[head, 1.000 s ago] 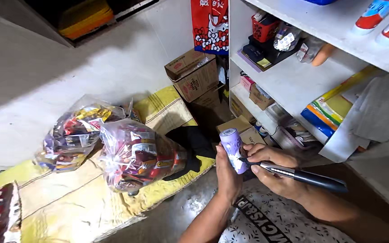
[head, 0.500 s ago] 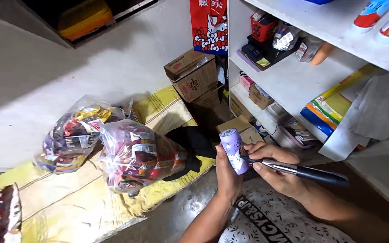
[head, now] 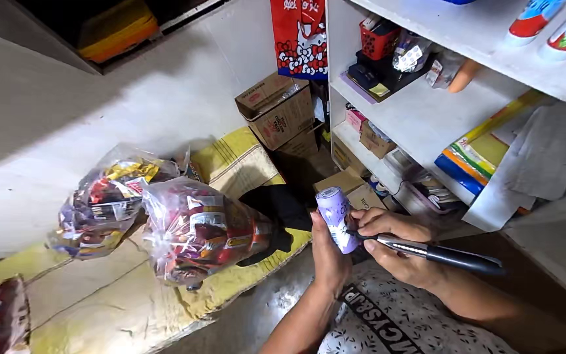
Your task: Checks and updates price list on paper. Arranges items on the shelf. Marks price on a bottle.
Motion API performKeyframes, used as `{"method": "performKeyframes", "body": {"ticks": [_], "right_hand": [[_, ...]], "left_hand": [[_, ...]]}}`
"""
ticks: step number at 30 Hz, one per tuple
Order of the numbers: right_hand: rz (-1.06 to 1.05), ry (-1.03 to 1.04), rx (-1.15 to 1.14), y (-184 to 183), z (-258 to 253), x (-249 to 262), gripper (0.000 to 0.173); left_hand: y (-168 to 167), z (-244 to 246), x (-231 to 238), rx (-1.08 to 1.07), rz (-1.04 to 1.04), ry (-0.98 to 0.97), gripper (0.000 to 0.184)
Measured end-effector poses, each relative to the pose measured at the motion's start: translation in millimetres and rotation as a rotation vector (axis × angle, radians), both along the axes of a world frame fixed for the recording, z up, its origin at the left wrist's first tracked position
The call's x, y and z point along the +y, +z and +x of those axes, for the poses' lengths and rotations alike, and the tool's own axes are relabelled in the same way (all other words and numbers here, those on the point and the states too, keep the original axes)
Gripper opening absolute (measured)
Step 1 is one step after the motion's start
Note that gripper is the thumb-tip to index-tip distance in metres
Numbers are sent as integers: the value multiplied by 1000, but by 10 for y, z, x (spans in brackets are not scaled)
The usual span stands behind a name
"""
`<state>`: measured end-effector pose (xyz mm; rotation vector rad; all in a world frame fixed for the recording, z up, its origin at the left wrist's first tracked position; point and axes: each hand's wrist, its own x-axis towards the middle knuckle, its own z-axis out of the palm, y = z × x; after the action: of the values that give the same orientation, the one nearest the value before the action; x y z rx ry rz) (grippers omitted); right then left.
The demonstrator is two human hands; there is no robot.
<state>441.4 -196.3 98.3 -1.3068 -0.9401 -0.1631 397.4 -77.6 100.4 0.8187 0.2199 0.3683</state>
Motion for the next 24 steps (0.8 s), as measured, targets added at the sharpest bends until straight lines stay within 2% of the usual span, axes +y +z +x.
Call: {"method": "performKeyframes", "body": {"ticks": [5,10,14,17,20,24], "right_hand": [[11,-5,62,30,18,-17,9],[99,43,208,13,33,-29,14],[138,-5,250,38,8,-80,11],[168,-95,289,14,9,-225,11],[129,-203,335,-69,2,-491,9],[60,-402,501,-283,-149,-937,10]], "left_hand": [[9,17,12,-2,-29,-28,52],[9,26,34,-18,-91,-84,57],[-1,101,5,-17,-115,-150,57],[-49,213,-19,-32,-123,-243,65],[-102,343,-56,-26,-98,-339,65],[-124,503,-251,64,-51,-422,69]]}}
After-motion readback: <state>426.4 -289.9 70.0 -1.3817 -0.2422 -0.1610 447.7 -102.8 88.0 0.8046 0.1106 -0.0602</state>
